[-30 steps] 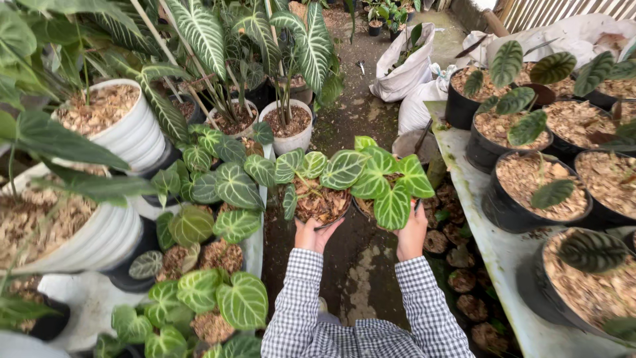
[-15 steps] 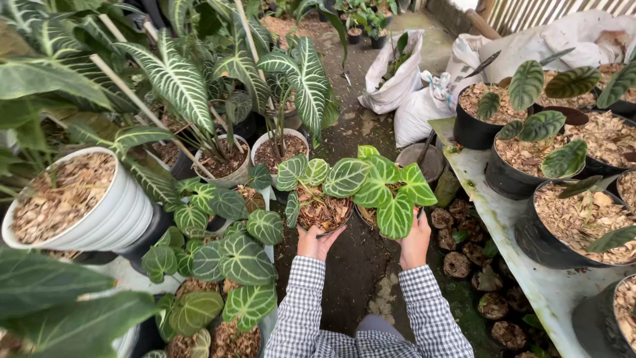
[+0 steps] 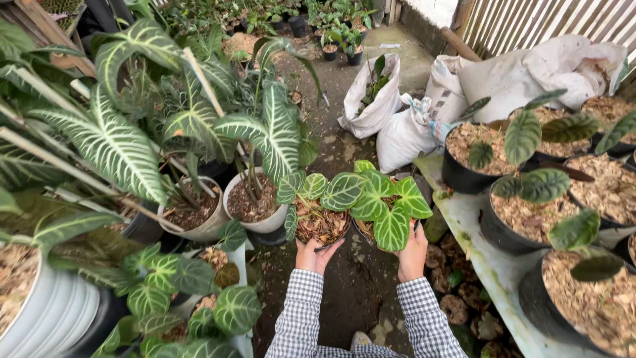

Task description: The person sweeps a shelf with a small broom and then moves several small potted plants from the shelf to the ground by hand.

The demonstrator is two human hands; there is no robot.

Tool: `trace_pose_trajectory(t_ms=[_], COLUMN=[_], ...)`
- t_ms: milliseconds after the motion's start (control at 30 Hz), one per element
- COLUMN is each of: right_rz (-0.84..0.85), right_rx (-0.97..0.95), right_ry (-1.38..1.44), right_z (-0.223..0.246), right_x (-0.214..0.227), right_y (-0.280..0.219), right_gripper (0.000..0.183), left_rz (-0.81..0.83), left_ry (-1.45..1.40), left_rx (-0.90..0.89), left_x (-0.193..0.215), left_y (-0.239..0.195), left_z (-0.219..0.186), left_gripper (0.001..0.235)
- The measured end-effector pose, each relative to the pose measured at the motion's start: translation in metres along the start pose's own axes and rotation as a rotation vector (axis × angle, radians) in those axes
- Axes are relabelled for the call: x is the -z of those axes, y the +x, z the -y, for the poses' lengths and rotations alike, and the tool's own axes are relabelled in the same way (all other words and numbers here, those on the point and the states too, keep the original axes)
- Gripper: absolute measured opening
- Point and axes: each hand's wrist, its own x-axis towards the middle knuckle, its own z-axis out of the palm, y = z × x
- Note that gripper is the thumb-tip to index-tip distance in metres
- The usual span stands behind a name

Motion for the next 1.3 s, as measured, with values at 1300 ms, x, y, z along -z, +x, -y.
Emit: trace_pose_trajectory(t_ms=[1300], right_rz=[-0.143], right_rx=[0.139], right_ry=[0.163], right_z=[0.008], right_x=[-0.152], right_y=[0.37], right_gripper=[0.044], left_rz=[0.147], left_ry=[0.215], left_rx=[0.139], left_x=[-0.203], left_y=[0.396], left_z=[-0.06], left_gripper=[0.097])
